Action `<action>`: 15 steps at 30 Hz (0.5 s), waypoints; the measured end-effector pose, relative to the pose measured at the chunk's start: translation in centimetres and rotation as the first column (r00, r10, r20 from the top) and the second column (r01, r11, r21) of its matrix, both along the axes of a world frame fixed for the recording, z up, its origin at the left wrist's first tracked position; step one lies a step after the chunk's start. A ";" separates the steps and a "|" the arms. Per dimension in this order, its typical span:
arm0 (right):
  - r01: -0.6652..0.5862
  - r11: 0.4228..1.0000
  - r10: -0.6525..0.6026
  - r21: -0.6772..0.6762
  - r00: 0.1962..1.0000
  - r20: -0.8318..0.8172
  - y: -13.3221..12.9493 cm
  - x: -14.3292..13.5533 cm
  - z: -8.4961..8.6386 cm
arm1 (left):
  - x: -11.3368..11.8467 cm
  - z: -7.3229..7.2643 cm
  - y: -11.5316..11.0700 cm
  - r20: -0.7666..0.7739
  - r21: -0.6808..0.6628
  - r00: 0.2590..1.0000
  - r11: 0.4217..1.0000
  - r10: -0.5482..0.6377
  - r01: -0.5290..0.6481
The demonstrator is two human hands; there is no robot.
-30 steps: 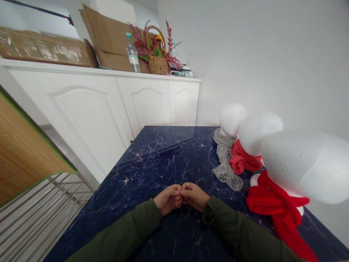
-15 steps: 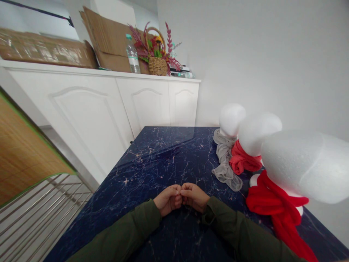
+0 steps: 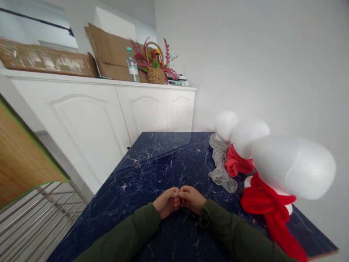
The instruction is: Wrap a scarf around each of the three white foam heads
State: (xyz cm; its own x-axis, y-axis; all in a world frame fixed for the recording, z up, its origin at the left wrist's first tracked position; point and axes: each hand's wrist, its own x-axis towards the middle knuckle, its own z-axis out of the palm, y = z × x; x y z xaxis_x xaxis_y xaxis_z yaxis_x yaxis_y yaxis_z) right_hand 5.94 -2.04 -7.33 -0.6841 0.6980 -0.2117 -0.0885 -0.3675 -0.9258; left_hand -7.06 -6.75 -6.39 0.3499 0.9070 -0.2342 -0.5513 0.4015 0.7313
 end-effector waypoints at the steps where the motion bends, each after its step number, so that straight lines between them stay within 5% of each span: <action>1: 0.013 1.000 -0.014 0.026 0.999 0.031 0.0 0.0 0.1 | 0.0 -0.1 0.0 -0.011 -0.002 1.000 1.000 0.003 -0.003; 3: 0.053 0.988 -0.069 0.147 0.992 0.105 -0.4 0.3 0.4 | 0.1 -0.2 0.1 -0.046 -0.004 0.999 1.000 0.006 -0.006; 5: 0.102 0.915 -0.193 0.390 0.960 0.201 -1.4 1.6 1.2 | 0.2 -0.4 0.2 -0.081 -0.002 0.997 1.000 -0.003 0.002; 9: 0.210 0.615 -0.486 0.760 0.860 0.156 -4.8 7.8 3.6 | 0.3 -0.4 0.2 -0.086 0.021 0.996 0.999 -0.027 0.029; 10: 0.308 0.491 -0.605 0.815 0.794 0.064 -5.5 10.0 4.2 | 0.3 -0.4 0.2 -0.091 0.020 0.995 0.999 -0.029 0.031; 11: 0.465 0.278 -0.767 0.841 0.634 -0.097 -5.9 12.4 4.9 | 0.3 -0.4 0.2 -0.098 0.018 0.995 0.999 -0.029 0.031; 13: 0.639 -0.221 -0.915 0.736 0.125 -0.383 -5.8 17.2 5.9 | 0.3 -0.3 0.1 -0.114 0.017 0.993 0.999 -0.027 0.029; 15: 0.531 -0.591 -0.801 0.607 -0.294 -0.522 -4.6 21.6 6.6 | 0.3 -0.3 0.1 -0.119 0.022 0.993 1.000 -0.018 0.021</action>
